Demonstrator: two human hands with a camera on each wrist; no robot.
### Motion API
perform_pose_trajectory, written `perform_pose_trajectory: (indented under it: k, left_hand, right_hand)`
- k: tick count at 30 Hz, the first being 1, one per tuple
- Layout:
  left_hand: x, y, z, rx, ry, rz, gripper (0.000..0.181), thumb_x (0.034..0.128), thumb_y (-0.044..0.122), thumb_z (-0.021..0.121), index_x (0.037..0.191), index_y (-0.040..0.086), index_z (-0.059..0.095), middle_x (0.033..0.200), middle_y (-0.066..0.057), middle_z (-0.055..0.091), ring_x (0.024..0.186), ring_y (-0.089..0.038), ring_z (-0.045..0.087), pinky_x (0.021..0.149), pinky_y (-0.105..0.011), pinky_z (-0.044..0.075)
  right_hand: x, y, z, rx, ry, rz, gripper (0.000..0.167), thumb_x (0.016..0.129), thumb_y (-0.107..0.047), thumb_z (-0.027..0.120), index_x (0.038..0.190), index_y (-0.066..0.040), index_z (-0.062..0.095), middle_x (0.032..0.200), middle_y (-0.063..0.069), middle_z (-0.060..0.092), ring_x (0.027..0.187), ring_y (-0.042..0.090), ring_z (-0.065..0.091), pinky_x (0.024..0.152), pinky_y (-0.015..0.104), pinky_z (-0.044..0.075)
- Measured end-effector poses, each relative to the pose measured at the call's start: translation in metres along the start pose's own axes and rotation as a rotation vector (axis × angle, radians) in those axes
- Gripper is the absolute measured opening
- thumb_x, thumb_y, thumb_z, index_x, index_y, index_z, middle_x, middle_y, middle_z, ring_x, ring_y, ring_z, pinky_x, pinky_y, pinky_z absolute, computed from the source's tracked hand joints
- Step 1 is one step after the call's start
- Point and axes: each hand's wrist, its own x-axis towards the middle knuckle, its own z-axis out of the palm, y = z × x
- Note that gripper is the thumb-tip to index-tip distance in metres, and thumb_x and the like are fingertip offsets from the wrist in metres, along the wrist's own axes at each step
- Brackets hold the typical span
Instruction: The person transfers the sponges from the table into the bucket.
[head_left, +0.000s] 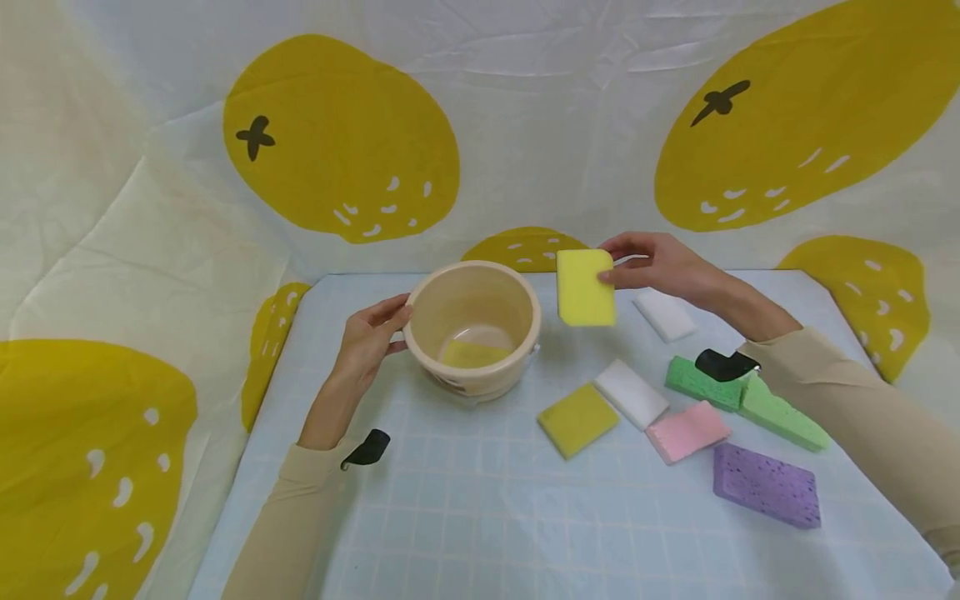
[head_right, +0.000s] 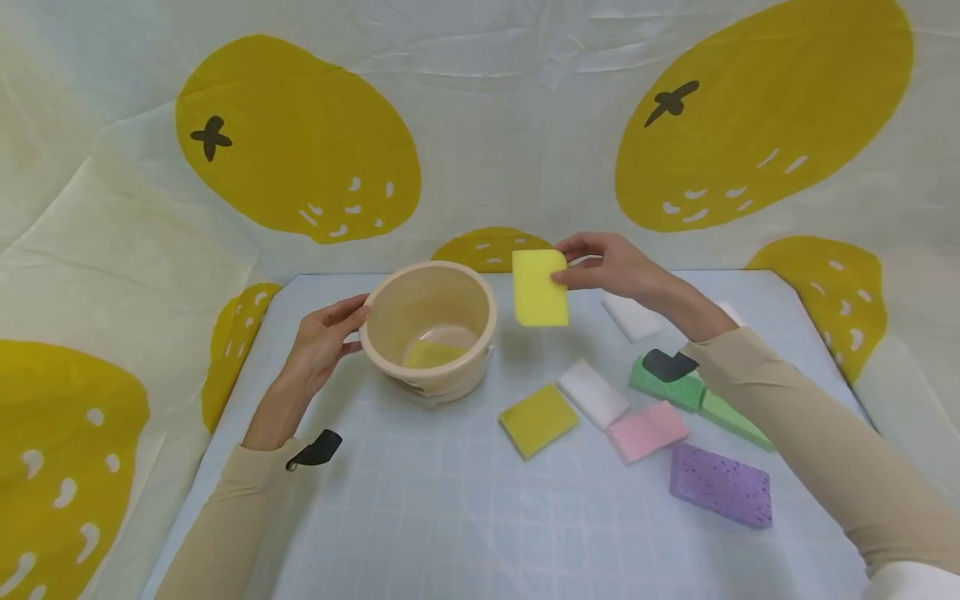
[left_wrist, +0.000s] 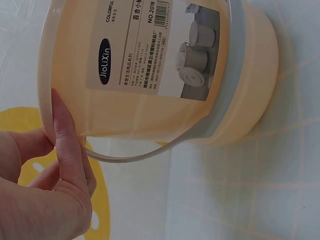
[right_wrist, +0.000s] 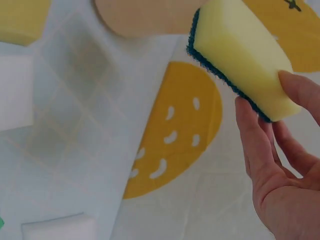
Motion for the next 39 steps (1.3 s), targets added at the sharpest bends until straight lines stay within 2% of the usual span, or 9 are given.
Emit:
perform_pose_trajectory:
  k: [7, 16, 24, 30, 35, 39]
  left_hand:
    - [0.000, 0.002, 0.001, -0.001, 0.004, -0.011, 0.041, 0.1011, 0.022, 0.068, 0.139, 0.008, 0.064, 0.132, -0.010, 0.064, 0.101, -0.014, 0.064, 0.076, -0.025, 0.061]
    - [0.001, 0.003, 0.001, -0.005, -0.007, -0.025, 0.042, 0.1008, 0.021, 0.069, 0.140, 0.007, 0.063, 0.133, -0.012, 0.063, 0.098, -0.012, 0.064, 0.075, -0.023, 0.061]
    - [-0.001, 0.006, 0.000, -0.001, -0.003, -0.026, 0.042, 0.1009, 0.022, 0.069, 0.140, 0.007, 0.064, 0.134, -0.013, 0.063, 0.103, -0.016, 0.064, 0.075, -0.023, 0.060]
    - [-0.002, 0.005, -0.002, -0.004, -0.010, -0.026, 0.042, 0.1010, 0.022, 0.069, 0.140, 0.007, 0.063, 0.133, -0.013, 0.063, 0.100, -0.015, 0.065, 0.075, -0.024, 0.061]
    - [-0.001, 0.005, -0.002, 0.009, 0.000, -0.030, 0.041, 0.1009, 0.022, 0.068, 0.139, 0.006, 0.064, 0.132, -0.015, 0.064, 0.098, -0.016, 0.065, 0.074, -0.023, 0.061]
    - [-0.001, 0.006, 0.000, 0.033, 0.014, -0.030, 0.040, 0.1007, 0.022, 0.068, 0.137, 0.006, 0.065, 0.128, -0.014, 0.066, 0.095, -0.017, 0.065, 0.071, -0.023, 0.061]
  right_hand:
    - [0.004, -0.019, 0.000, 0.011, -0.009, -0.012, 0.055, 0.098, -0.033, 0.073, 0.143, -0.009, 0.053, 0.137, 0.010, 0.056, 0.112, 0.025, 0.061, 0.089, 0.024, 0.057]
    - [0.015, -0.038, 0.012, 0.016, -0.046, -0.055, 0.057, 0.096, -0.034, 0.074, 0.143, -0.010, 0.053, 0.137, 0.009, 0.056, 0.114, 0.025, 0.060, 0.093, 0.028, 0.056]
    - [0.036, -0.052, 0.033, 0.057, -0.074, -0.110, 0.050, 0.094, -0.029, 0.077, 0.137, -0.010, 0.059, 0.129, 0.008, 0.061, 0.110, 0.026, 0.063, 0.097, 0.036, 0.056]
    - [0.047, -0.056, 0.052, 0.041, -0.116, -0.156, 0.049, 0.095, -0.026, 0.076, 0.137, -0.009, 0.060, 0.129, 0.010, 0.060, 0.112, 0.028, 0.064, 0.096, 0.038, 0.057]
    - [0.054, -0.058, 0.065, 0.046, -0.149, -0.144, 0.052, 0.095, -0.028, 0.077, 0.140, -0.010, 0.058, 0.130, 0.009, 0.060, 0.116, 0.028, 0.063, 0.099, 0.042, 0.055]
    - [0.058, -0.059, 0.073, 0.022, -0.138, -0.144, 0.053, 0.092, -0.030, 0.079, 0.138, -0.011, 0.061, 0.130, 0.007, 0.062, 0.119, 0.027, 0.062, 0.100, 0.044, 0.054]
